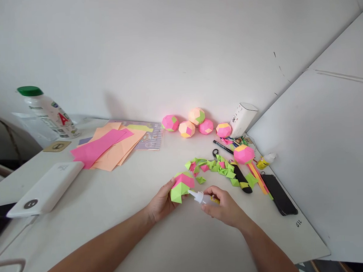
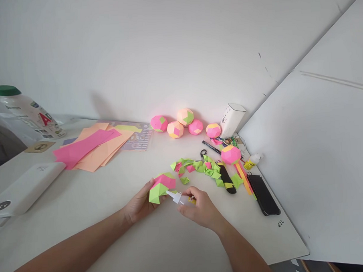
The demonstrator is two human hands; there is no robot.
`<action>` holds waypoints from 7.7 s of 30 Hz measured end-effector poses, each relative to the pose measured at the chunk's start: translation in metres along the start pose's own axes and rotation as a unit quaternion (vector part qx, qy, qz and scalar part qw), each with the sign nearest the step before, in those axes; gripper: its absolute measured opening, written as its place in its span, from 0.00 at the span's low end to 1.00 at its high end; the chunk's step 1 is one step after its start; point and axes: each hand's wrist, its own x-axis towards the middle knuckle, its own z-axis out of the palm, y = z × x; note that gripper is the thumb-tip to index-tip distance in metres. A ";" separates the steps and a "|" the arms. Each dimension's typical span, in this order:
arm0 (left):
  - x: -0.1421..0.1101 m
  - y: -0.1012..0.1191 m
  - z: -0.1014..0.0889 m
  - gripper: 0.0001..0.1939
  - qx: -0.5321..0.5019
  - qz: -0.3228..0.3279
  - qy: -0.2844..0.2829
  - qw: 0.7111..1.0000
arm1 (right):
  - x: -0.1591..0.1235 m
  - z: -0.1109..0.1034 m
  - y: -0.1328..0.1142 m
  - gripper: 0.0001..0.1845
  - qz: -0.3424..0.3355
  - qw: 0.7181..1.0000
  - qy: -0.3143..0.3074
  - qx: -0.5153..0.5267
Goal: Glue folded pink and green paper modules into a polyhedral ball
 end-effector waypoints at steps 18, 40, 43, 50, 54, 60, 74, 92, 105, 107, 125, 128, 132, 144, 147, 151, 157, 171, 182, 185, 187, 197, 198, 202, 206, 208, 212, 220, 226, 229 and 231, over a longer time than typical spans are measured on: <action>0.003 -0.005 -0.007 0.05 -0.010 0.020 -0.108 0.994 | 0.005 0.001 -0.002 0.13 -0.043 0.999 0.008 -0.010; 0.003 -0.003 -0.006 0.04 0.023 0.019 -0.107 0.994 | 0.003 -0.010 0.004 0.20 -0.127 0.979 0.111 0.115; 0.002 -0.003 -0.004 0.04 0.044 0.018 -0.115 0.992 | 0.004 -0.008 0.005 0.16 -0.149 0.965 0.200 0.075; 0.001 -0.002 -0.001 0.05 0.076 0.013 -0.134 0.988 | 0.003 -0.002 0.001 0.13 -0.150 0.955 0.251 0.043; 0.002 -0.002 -0.002 0.06 0.076 0.006 -0.124 0.989 | 0.004 0.000 -0.001 0.15 -0.136 0.956 0.251 0.067; 0.001 -0.003 -0.002 0.07 0.080 0.012 -0.138 0.987 | 0.008 0.004 0.000 0.17 -0.083 0.947 0.272 0.148; 0.000 -0.002 0.001 0.08 0.095 0.006 -0.139 0.986 | 0.013 0.005 0.000 0.21 -0.004 0.927 0.279 0.250; 0.001 -0.003 -0.002 0.08 0.118 0.005 -0.119 0.986 | 0.015 0.003 0.012 0.18 -0.008 0.932 0.256 0.256; 0.003 -0.005 -0.008 0.06 0.144 0.014 -0.131 0.981 | 0.016 0.003 0.006 0.20 0.013 0.923 0.256 0.286; 0.003 -0.005 -0.008 0.05 0.149 0.015 -0.131 0.980 | 0.016 0.003 0.006 0.20 0.013 0.922 0.255 0.290; -0.001 -0.004 -0.003 0.08 0.147 0.006 -0.116 0.982 | 0.022 0.001 0.009 0.22 0.044 0.915 0.218 0.336; -0.001 -0.004 -0.002 0.08 0.144 0.009 -0.123 0.982 | 0.023 -0.001 0.009 0.22 0.038 0.913 0.233 0.332; -0.001 -0.004 -0.003 0.08 0.146 0.006 -0.119 0.982 | 0.023 -0.001 0.009 0.22 0.031 0.914 0.247 0.319; -0.001 -0.004 -0.004 0.09 0.160 -0.001 -0.112 0.981 | 0.020 0.009 0.007 0.22 0.023 0.916 0.249 0.315; -0.001 -0.004 -0.005 0.09 0.162 0.000 -0.116 0.980 | 0.019 0.010 0.006 0.22 0.019 0.916 0.247 0.315; 0.000 -0.005 -0.006 0.09 0.153 -0.003 -0.122 0.981 | 0.019 0.007 0.007 0.21 0.012 0.915 0.256 0.312; 0.001 -0.005 -0.005 0.09 0.143 -0.002 -0.118 0.983 | 0.019 0.004 0.008 0.20 0.016 0.911 0.271 0.310; 0.001 -0.005 -0.006 0.10 0.154 -0.001 -0.122 0.981 | 0.020 0.009 0.010 0.20 0.005 0.916 0.247 0.316; 0.002 -0.005 -0.005 0.10 0.136 0.006 -0.130 0.982 | 0.022 0.007 0.013 0.19 0.002 0.910 0.269 0.316; 0.001 -0.004 -0.005 0.10 0.141 0.002 -0.130 0.981 | 0.022 0.008 0.013 0.20 0.003 0.912 0.260 0.319; 0.001 -0.005 -0.005 0.10 0.144 0.002 -0.131 0.981 | 0.021 0.010 0.013 0.20 0.005 0.915 0.250 0.318; 0.001 -0.005 -0.006 0.09 0.143 0.006 -0.129 0.981 | 0.020 0.005 0.012 0.19 -0.018 0.906 0.275 0.320; 0.001 -0.005 -0.006 0.09 0.143 0.007 -0.131 0.981 | 0.020 0.004 0.011 0.19 -0.018 0.905 0.280 0.319; 0.002 -0.005 -0.008 0.09 0.146 0.007 -0.134 0.980 | 0.020 0.005 0.010 0.18 -0.014 0.909 0.279 0.310; 0.002 -0.005 -0.009 0.08 0.146 0.003 -0.125 0.981 | 0.020 0.009 0.011 0.18 -0.018 0.916 0.253 0.309; 0.001 -0.006 -0.009 0.08 0.144 0.000 -0.121 0.982 | 0.021 0.011 0.013 0.19 -0.018 0.916 0.237 0.324; 0.001 -0.006 -0.010 0.10 0.141 0.006 -0.137 0.981 | 0.024 0.007 0.017 0.18 -0.022 0.897 0.213 0.386; 0.002 -0.006 -0.016 0.17 0.131 0.027 -0.179 0.975 | 0.033 -0.002 0.016 0.20 -0.078 0.878 0.202 0.426; 0.001 -0.004 -0.014 0.22 0.122 0.019 -0.198 0.972 | 0.048 0.005 0.039 0.24 -0.046 0.936 0.264 0.227; 0.000 -0.003 -0.013 0.23 0.124 0.010 -0.211 0.970 | 0.057 0.003 0.053 0.25 -0.032 0.949 0.261 0.174; 0.000 -0.003 -0.012 0.24 0.132 0.000 -0.225 0.965 | 0.059 0.001 0.058 0.28 -0.028 0.954 0.254 0.160</action>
